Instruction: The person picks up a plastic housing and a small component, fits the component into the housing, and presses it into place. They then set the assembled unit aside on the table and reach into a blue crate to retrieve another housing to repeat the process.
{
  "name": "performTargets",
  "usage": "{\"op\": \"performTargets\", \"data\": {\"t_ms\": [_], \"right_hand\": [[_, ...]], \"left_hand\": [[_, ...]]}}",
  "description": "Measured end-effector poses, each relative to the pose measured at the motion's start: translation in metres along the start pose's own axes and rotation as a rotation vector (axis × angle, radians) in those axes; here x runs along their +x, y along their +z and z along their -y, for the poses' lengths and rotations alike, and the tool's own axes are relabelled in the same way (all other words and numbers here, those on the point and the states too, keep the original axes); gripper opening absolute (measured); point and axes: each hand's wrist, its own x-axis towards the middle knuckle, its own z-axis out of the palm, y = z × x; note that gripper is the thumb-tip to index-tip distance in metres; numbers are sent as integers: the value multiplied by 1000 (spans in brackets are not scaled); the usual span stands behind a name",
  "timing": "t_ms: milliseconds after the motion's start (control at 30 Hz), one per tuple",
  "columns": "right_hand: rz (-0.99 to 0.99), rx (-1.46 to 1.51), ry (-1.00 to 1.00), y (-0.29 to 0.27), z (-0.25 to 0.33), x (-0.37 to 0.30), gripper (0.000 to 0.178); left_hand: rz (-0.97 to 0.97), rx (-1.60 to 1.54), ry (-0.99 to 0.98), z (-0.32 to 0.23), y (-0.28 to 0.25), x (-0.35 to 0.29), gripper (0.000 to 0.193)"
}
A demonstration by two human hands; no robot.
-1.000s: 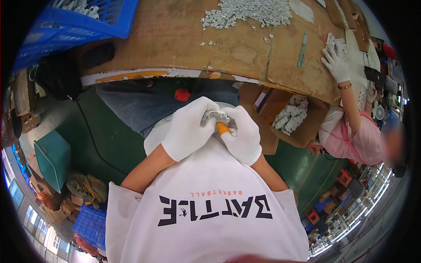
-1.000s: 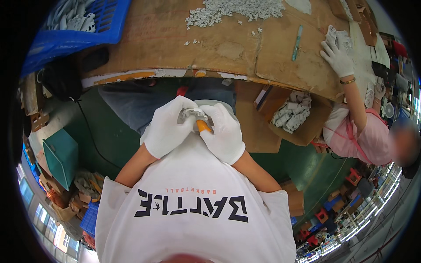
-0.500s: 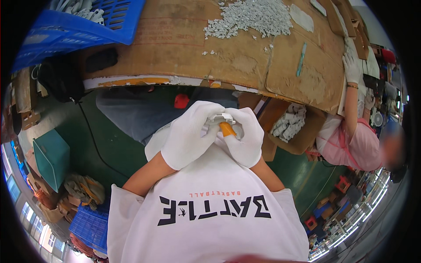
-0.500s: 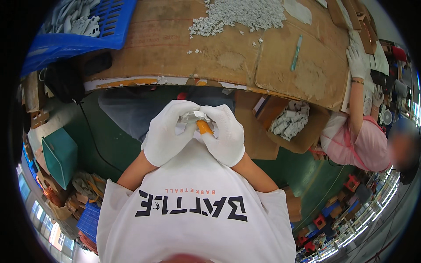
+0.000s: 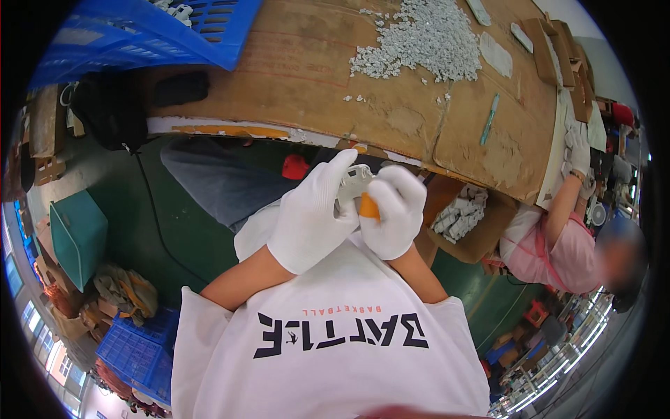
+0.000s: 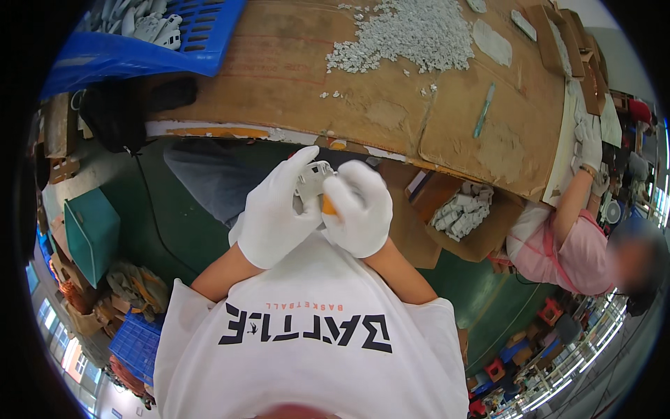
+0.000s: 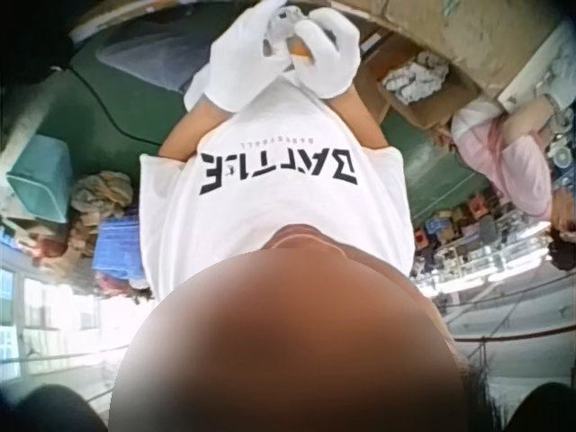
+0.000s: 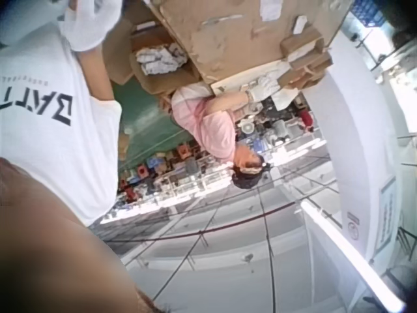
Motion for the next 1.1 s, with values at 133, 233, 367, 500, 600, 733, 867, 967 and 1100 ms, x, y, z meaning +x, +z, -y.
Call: {"op": "performTargets", "data": {"t_ms": [133,233,367,500,600,733,867,967,1100], "right_hand": [[77,59,-55,-2,-1,-3,38],[77,52,-53,-3,1,-8,40],[97,23,-16,-7,4,-10,40],[98,58,38,-9,5,-11,41],[131,36,49,-10,5,-16,43],[118,10,33,-11,0,-15,45],[36,-4,-2,-22,-10,-6,44],[-175,18,-55,-29,-10,-12,45],[-81,35,-71,-35,-13,-16,49]], "left_hand": [[41,-91,-14,0,-2,4,51],[80,-122,-43,-1,-2,5,47],[121,-147,-26,-3,-1,8,47],[164,-157,-7,-6,-2,12,50],[189,-170,-29,-7,-1,12,48],[134,-235,52,-9,8,17,45],[154,-130,62,-22,6,32,47],[134,-147,42,-33,2,41,52],[96,-150,63,-27,-2,44,57]]}}
